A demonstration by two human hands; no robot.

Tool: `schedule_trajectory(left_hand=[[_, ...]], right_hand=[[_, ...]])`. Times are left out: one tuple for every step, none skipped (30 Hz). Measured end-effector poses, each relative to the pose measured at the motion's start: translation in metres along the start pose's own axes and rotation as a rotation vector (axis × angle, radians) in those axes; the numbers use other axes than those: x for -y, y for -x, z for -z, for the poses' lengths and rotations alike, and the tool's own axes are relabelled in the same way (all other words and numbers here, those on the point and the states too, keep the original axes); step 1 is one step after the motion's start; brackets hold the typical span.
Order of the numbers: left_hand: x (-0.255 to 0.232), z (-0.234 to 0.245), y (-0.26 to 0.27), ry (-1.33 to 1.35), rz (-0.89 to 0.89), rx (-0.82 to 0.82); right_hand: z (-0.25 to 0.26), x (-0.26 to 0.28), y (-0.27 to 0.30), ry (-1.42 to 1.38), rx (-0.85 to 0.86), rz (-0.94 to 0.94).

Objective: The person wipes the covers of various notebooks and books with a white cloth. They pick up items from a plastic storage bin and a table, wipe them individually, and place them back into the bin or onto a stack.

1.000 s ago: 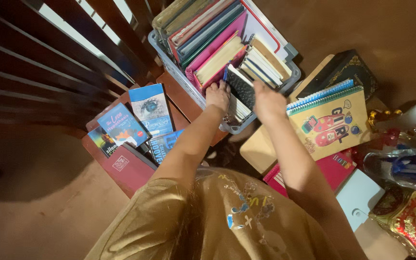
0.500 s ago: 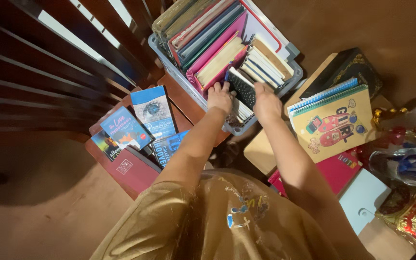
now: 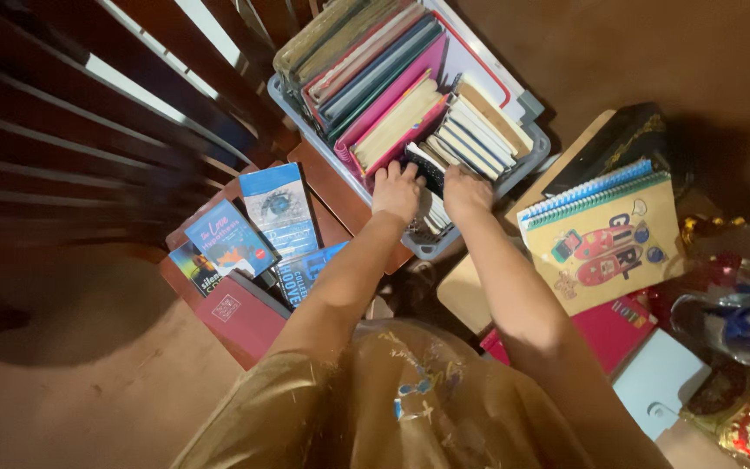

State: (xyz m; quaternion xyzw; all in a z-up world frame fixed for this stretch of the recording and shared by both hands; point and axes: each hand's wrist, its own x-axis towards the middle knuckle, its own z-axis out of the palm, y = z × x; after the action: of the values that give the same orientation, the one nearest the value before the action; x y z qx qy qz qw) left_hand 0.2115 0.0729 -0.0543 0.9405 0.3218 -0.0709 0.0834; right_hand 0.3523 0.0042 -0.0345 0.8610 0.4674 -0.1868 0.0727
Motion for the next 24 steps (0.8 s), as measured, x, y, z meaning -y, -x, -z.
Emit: schedule_trajectory(left_hand=[[0.0,-0.001,0.0,0.012,0.003,-0.01],[-0.001,-0.003,-0.001,0.024,0.007,-0.021],[0.0,-0.005,-0.001,0.036,0.01,-0.03],[0.002,-0.008,-0.002,0.031,0.0,-0.078],[0.002,-0.011,-0.003,0.028,-0.009,-0.125],[0.003,-0.013,-0.003,0.026,-0.018,-0.173],[0.004,-0.014,-0.005,0.037,-0.018,-0.161],[0.005,-0.014,-0.004,0.048,-0.019,-0.15],[0.004,-0.015,-0.002,0.063,-0.021,-0.135],[0.004,-0.015,-0.003,0.055,-0.025,-0.122],[0.005,-0.014,-0.005,0.047,-0.025,-0.11],[0.004,-0.013,-0.005,0.039,-0.026,-0.097],[0.005,-0.012,-0.002,0.032,-0.025,-0.078],[0.004,-0.011,0.0,0.025,-0.023,-0.059],[0.003,-0.009,-0.003,0.021,-0.029,-0.044],[0.006,-0.008,-0.006,0.044,-0.026,-0.082],[0.007,-0.01,-0.006,0.072,-0.022,-0.116],[0.007,-0.013,-0.005,0.101,-0.017,-0.15],[0.006,-0.015,-0.006,0.066,-0.025,-0.138],[0.006,-0.016,-0.005,0.031,-0.033,-0.126],[0.004,-0.015,-0.007,-0.004,-0.043,-0.117],[0.004,-0.015,-0.008,-0.002,-0.045,-0.095],[0.005,-0.014,-0.009,-0.004,-0.046,-0.073],[0.007,-0.015,-0.009,-0.005,-0.047,-0.051]], right_hand=[[0.003,-0.001,-0.004,0.055,0.033,0.035],[0.01,-0.002,-0.009,0.11,0.065,0.071],[0.018,-0.001,-0.011,0.164,0.099,0.106],[0.023,-0.001,-0.01,0.145,0.089,0.101],[0.027,-0.003,-0.007,0.127,0.081,0.097],[0.026,-0.003,-0.004,0.109,0.073,0.092],[0.022,-0.002,-0.002,0.084,0.049,0.057],[0.013,0.001,0.0,0.058,0.026,0.021],[0.004,0.001,0.001,0.035,0.006,-0.018],[-0.005,0.002,0.0,0.047,-0.033,0.025],[-0.013,0.002,-0.001,0.059,-0.072,0.072],[-0.018,0.0,0.0,0.071,-0.112,0.118],[-0.017,-0.001,-0.005,0.046,-0.097,0.106],[-0.011,-0.004,-0.012,0.021,-0.082,0.093],[-0.002,-0.008,-0.018,-0.001,-0.071,0.073],[0.003,-0.01,-0.019,-0.006,-0.122,0.088],[0.004,-0.012,-0.016,-0.008,-0.167,0.102],[0.002,-0.016,-0.011,-0.009,-0.211,0.117],[-0.003,-0.013,-0.006,0.019,-0.219,0.135],[-0.011,-0.009,0.0,0.048,-0.226,0.154],[-0.015,-0.009,0.003,0.078,-0.237,0.17],[-0.018,-0.01,0.005,0.063,-0.249,0.198],[-0.02,-0.009,0.007,0.046,-0.264,0.227],[-0.021,-0.009,0.007,0.029,-0.279,0.256]])
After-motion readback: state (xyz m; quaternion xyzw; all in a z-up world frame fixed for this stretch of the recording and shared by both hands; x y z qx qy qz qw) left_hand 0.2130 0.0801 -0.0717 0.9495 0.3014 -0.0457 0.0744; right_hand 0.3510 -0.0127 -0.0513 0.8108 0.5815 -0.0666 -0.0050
